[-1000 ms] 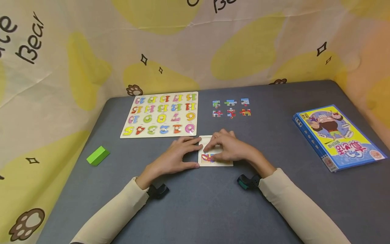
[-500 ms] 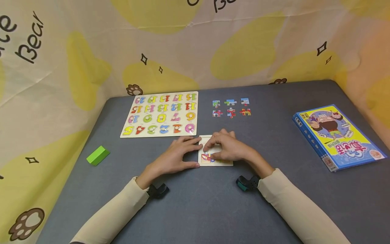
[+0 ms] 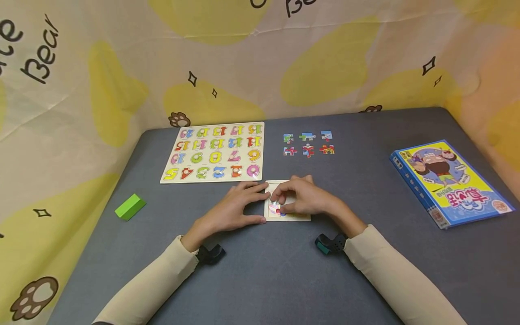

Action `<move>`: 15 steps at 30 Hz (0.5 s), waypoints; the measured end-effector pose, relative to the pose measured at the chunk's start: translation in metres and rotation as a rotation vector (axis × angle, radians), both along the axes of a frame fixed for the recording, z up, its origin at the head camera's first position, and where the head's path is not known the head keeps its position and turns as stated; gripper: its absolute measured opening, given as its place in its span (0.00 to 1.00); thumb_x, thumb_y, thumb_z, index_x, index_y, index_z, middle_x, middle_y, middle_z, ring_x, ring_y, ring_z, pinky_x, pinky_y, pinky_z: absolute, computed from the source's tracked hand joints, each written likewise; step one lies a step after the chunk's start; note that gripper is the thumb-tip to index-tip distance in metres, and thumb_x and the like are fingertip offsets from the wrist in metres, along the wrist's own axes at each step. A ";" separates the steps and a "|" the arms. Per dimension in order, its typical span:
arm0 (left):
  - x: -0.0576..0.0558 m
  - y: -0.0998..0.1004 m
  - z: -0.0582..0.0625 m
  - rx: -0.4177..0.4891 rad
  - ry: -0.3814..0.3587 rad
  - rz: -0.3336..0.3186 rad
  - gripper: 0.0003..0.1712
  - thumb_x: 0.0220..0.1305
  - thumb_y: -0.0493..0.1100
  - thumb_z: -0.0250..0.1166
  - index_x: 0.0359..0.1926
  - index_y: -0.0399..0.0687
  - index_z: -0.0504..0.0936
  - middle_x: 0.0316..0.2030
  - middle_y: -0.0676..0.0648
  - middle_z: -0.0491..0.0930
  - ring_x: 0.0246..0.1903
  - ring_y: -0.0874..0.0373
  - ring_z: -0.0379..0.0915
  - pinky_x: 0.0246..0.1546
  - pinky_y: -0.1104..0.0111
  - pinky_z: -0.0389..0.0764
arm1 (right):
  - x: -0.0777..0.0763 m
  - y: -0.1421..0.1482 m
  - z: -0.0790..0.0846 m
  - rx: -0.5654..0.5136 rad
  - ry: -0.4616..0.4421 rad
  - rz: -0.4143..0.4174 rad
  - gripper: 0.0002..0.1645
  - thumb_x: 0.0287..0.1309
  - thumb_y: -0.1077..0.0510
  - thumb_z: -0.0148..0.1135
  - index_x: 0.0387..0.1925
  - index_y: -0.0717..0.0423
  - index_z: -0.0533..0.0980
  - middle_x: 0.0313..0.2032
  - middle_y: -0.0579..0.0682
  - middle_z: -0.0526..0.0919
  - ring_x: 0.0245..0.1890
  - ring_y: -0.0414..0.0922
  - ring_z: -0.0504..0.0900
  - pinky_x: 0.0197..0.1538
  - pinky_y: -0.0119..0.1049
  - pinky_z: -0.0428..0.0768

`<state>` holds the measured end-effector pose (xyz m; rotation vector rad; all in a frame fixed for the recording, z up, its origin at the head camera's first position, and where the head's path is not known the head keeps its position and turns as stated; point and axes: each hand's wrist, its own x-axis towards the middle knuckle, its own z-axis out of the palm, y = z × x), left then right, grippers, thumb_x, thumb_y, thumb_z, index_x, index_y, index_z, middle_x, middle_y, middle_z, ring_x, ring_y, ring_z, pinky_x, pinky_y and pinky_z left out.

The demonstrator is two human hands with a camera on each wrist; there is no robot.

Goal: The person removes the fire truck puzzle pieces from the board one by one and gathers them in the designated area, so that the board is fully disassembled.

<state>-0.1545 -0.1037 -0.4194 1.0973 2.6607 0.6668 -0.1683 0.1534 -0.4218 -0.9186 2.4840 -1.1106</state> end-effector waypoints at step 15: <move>0.000 0.001 0.000 -0.012 0.009 0.001 0.38 0.61 0.58 0.74 0.69 0.52 0.76 0.76 0.48 0.65 0.74 0.51 0.58 0.65 0.50 0.63 | 0.005 -0.003 0.004 0.044 0.066 0.034 0.21 0.45 0.53 0.83 0.42 0.45 0.84 0.33 0.37 0.82 0.37 0.40 0.72 0.49 0.45 0.54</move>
